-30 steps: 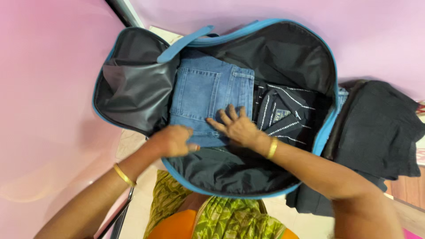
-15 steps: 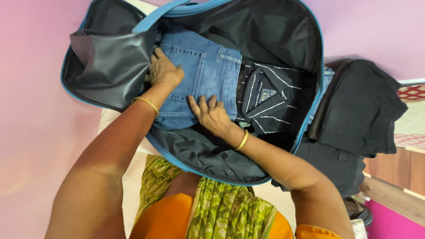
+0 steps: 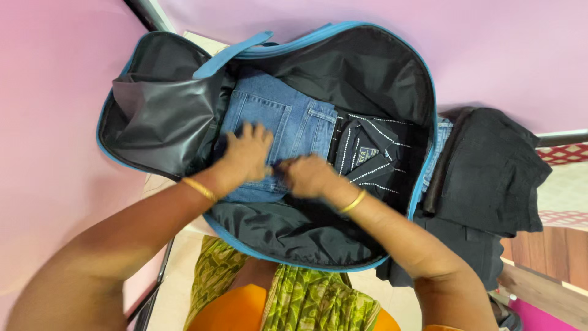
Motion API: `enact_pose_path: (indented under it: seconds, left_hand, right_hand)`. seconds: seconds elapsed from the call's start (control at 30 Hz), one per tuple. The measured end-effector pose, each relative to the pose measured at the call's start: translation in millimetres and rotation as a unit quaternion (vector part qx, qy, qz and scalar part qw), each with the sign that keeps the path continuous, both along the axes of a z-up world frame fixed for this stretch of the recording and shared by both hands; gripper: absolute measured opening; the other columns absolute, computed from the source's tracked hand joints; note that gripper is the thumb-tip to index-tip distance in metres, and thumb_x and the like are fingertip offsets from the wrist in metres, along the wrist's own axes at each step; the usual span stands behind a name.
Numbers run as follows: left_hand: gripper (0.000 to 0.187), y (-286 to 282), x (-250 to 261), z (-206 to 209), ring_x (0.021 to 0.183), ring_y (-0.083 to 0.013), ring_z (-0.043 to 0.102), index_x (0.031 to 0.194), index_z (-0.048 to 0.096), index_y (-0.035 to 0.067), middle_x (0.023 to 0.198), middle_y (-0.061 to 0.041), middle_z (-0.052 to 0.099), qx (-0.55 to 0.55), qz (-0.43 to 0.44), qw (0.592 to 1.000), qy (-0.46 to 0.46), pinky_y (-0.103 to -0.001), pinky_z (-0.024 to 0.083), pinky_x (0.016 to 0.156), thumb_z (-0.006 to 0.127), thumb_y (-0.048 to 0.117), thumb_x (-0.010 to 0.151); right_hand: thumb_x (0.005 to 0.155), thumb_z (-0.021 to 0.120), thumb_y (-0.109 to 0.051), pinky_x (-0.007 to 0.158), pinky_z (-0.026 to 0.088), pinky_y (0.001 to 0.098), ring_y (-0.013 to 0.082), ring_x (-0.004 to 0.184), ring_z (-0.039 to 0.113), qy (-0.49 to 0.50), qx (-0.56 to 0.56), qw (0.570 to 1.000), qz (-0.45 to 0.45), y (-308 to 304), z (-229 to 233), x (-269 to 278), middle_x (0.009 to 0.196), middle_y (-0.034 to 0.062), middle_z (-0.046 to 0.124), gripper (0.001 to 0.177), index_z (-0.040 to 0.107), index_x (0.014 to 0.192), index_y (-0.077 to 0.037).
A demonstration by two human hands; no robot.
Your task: The person packs folded clothes into a blue duffel bag. They place a patterned garment, jeans, black trousers, a grey top, a black top, and additional jeans into the bag, pressing each item down before zipping the bag closed.
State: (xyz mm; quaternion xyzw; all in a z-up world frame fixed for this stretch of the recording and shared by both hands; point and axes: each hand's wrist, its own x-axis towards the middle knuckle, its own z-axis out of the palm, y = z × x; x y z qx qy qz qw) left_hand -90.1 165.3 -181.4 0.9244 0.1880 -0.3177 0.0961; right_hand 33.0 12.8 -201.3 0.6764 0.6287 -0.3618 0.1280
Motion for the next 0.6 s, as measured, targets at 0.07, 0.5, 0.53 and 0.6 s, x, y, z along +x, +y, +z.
enact_pose_path:
  seconds: [0.07,0.5,0.53,0.6]
  left_hand:
    - [0.081,-22.6,-14.6,3.7,0.139,-0.0383,0.046,0.142,0.050,0.001,0.149,-0.019,0.048,-0.092,-0.077,0.993,0.019,-0.054,0.050,0.104,0.083,0.044,0.082]
    - [0.021,-63.0,2.6,-81.6,0.092,-0.0365,0.077,0.103,0.079,0.004,0.104,-0.017,0.077,-0.076,-0.324,0.943,0.010,-0.056,0.062,0.067,0.064,0.015,0.091]
    - [0.022,-68.9,6.0,-80.7,0.093,-0.0365,0.077,0.104,0.079,0.005,0.105,-0.015,0.078,-0.063,-0.332,0.941,0.021,-0.058,0.063,0.064,0.063,0.016,0.093]
    - [0.021,-74.8,14.3,-76.3,0.095,-0.0348,0.075,0.103,0.079,0.007,0.107,-0.011,0.076,-0.065,-0.301,0.951,0.020,-0.063,0.062,0.065,0.066,0.016,0.090]
  right_hand:
    - [0.092,0.063,-0.022,0.110,0.053,0.0388,0.0275,0.129,0.065,-0.065,0.167,0.984,-0.001,15.2,3.5,37.7,0.143,0.0111,0.063,0.063,0.045,0.152,-0.015]
    - [0.100,0.037,-0.063,0.115,0.005,0.0763,0.0429,0.155,0.007,-0.083,0.187,0.979,-0.006,82.6,-51.2,49.0,0.169,0.0206,0.009,0.073,0.016,0.163,-0.034]
    - [0.101,0.037,-0.063,0.115,0.005,0.0764,0.0431,0.155,0.007,-0.086,0.191,0.978,-0.003,82.3,-51.6,48.9,0.170,0.0205,0.009,0.072,0.016,0.163,-0.034]
    - [0.101,0.037,-0.063,0.116,0.006,0.0754,0.0435,0.155,0.008,-0.087,0.189,0.978,-0.006,81.4,-49.8,48.3,0.170,0.0205,0.009,0.071,0.016,0.163,-0.035]
